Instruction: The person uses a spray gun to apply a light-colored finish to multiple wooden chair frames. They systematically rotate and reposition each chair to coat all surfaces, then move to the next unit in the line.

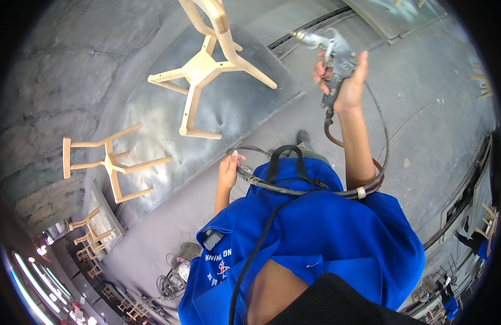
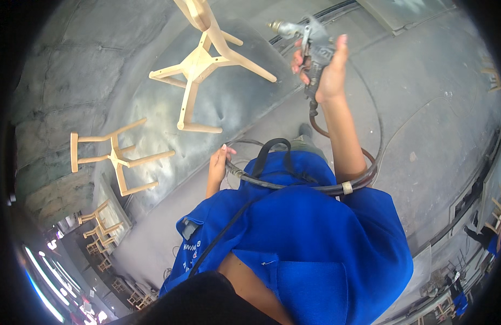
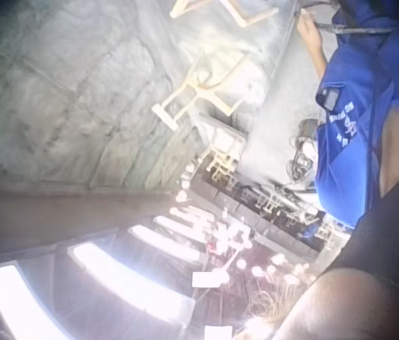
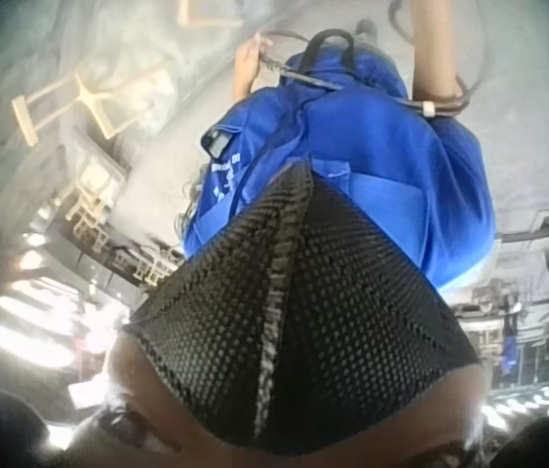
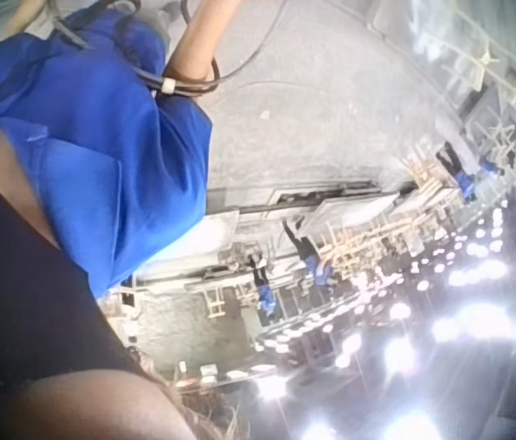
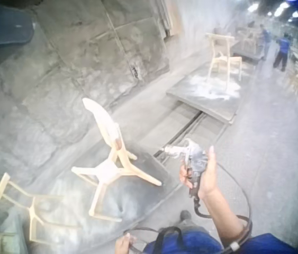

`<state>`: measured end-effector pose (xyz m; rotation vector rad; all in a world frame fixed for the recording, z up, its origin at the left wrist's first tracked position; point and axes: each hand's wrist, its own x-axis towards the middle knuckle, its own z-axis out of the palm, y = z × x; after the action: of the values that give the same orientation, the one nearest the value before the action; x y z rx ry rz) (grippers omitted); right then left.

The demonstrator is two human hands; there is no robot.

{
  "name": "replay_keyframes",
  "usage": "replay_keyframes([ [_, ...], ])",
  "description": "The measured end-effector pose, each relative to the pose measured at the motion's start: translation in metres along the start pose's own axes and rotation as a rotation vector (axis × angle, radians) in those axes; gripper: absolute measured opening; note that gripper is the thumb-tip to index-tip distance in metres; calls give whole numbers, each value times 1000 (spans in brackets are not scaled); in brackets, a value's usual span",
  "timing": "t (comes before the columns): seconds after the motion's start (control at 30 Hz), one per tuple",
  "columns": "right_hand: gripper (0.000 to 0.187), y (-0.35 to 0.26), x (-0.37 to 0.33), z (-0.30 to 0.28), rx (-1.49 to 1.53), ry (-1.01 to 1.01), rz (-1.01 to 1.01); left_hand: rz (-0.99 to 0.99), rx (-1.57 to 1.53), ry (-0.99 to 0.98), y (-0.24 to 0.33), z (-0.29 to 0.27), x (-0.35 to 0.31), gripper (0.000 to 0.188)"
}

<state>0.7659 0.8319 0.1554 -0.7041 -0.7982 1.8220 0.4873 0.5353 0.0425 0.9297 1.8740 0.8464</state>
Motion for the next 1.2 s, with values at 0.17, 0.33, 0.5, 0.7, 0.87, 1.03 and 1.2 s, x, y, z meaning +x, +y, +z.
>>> replay_keyframes([
  [0.17,83,82,14,-47,-47,206,266,-98,-34,150,0,6,-50,52],
  [0.33,78,150,14,-104,-155,366,398,-192,10,233,3,18,-95,53],
  [0.5,75,191,12,-158,-289,492,443,-254,50,269,5,27,-109,53],
  [0.7,74,209,1,-189,-348,586,473,-211,129,241,0,25,-98,53],
  [0.87,75,215,-16,-196,-430,612,491,-118,182,187,-10,1,-83,52],
  [1.03,78,214,-46,-156,-401,682,494,-29,164,162,-25,-32,-75,52],
  [1.2,89,176,-100,-46,-28,526,222,69,-4,104,-42,-81,-71,49],
])
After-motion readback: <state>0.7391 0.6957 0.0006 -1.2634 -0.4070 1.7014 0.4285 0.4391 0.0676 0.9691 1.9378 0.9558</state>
